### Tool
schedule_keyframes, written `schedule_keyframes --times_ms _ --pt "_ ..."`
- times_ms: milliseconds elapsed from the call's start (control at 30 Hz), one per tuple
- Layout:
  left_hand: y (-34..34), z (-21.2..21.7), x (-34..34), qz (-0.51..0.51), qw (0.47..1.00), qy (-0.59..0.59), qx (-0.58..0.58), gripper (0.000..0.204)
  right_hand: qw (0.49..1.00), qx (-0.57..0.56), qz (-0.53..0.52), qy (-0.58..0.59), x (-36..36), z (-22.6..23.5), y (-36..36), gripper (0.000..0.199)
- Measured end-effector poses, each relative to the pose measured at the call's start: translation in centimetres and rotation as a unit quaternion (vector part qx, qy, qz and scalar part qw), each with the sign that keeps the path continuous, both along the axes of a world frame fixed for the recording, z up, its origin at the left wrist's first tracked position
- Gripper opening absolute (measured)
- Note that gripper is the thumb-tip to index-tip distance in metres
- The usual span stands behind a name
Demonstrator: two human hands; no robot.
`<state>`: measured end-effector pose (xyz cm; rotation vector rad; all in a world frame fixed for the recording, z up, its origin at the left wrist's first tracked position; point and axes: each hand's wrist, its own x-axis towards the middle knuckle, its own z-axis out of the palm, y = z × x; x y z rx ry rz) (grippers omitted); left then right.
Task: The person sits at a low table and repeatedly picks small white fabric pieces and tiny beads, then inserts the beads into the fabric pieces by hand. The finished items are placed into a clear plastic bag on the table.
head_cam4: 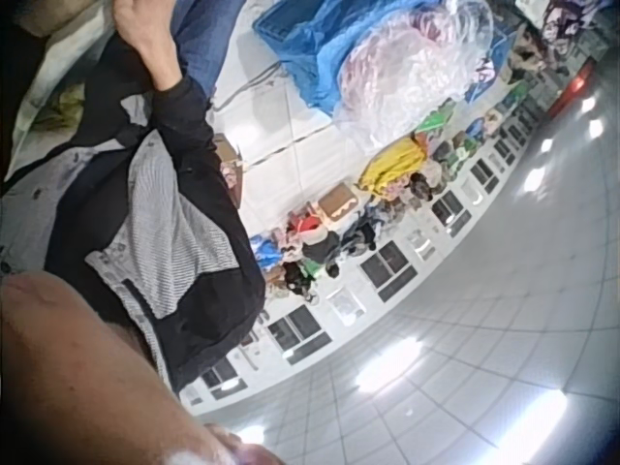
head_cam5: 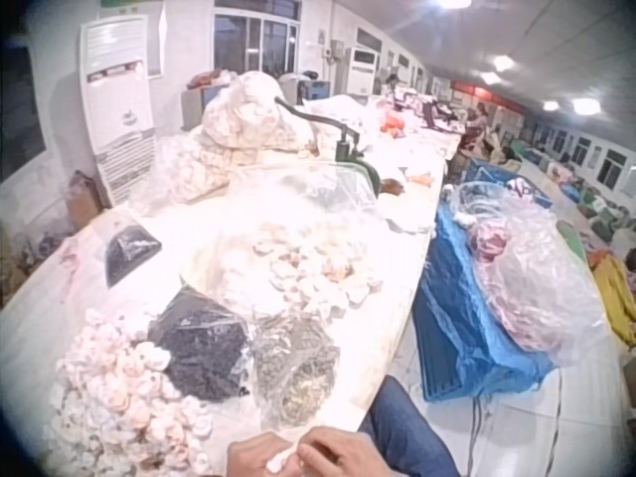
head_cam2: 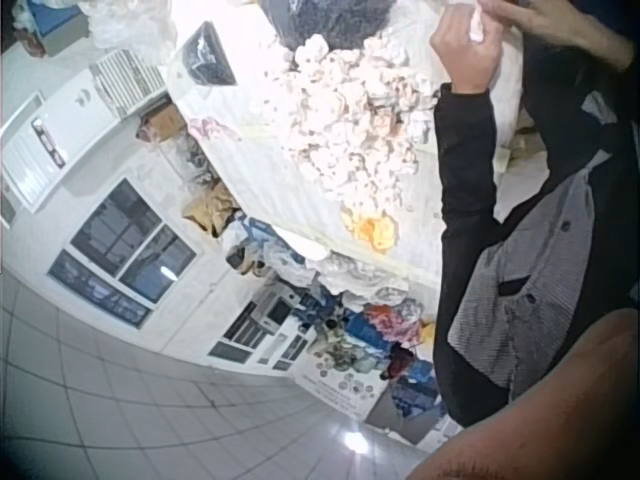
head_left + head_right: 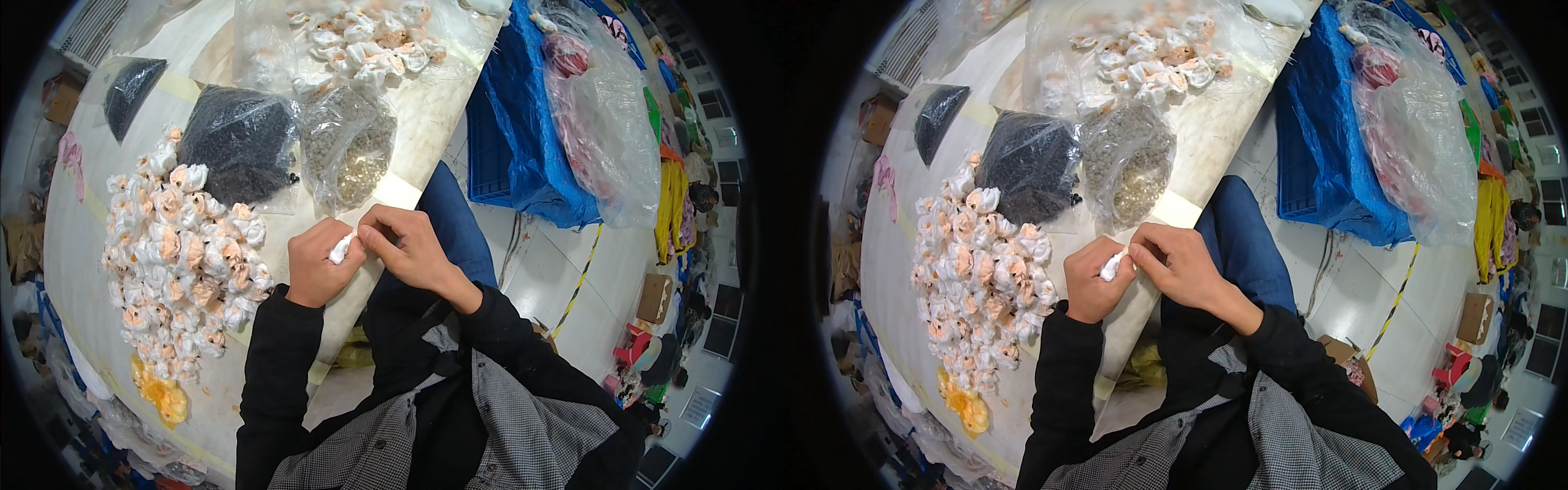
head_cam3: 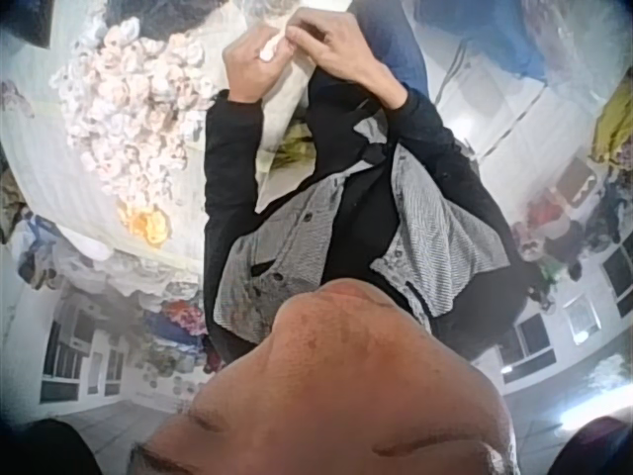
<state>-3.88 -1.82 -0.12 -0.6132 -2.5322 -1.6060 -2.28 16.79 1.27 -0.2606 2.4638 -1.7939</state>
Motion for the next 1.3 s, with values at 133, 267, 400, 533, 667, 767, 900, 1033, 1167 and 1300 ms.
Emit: schedule_keyframes --times_ms 133,267,400,533,667,767,900,1033,1167,1300 --pt "0.2 0.0 0.1 0.024 0.999 -0.008 0.022 0.010 1.000 0.022 0.004 -0.001 -0.1 0.2 -0.1 0.017" --pt "0.2 -0.8 0.0 0.066 0.996 -0.030 0.054 0.012 0.960 0.151 -0.084 0.219 -2.5 -0.3 0.1 0.010" --pt "0.0 -0.4 -0.2 0.069 0.992 -0.086 0.055 0.016 0.933 0.254 -0.092 0.237 -5.5 -0.5 0.0 0.010" --pt "-0.1 -0.6 -0.1 0.071 0.991 -0.098 0.062 0.017 0.925 0.298 -0.070 0.224 -6.7 -1.7 -0.3 0.010" --pt "-0.1 -0.9 -0.1 0.075 0.989 -0.096 0.084 0.016 0.934 0.281 -0.073 0.206 -6.7 -2.0 -0.3 0.010" --pt "-0.3 -1.0 -0.1 0.077 0.988 -0.092 0.100 0.015 0.939 0.273 -0.074 0.196 -6.6 -1.9 -0.3 0.011" --pt "-0.4 -1.4 0.0 0.092 0.984 -0.092 0.120 0.013 0.927 0.310 -0.073 0.197 -6.5 -1.9 -0.6 0.011" --pt "-0.4 -1.4 -0.1 0.093 0.980 -0.099 0.145 0.013 0.922 0.324 -0.075 0.198 -6.7 -2.1 -0.6 0.011" --pt "-0.5 -1.4 -0.1 0.087 0.978 -0.105 0.160 0.012 0.938 0.238 -0.087 0.237 -6.5 -1.8 -0.5 0.010" --pt "-0.4 -0.9 -0.1 0.088 0.978 -0.105 0.157 0.011 0.980 0.084 -0.096 0.155 -5.7 -1.4 -0.3 0.012"
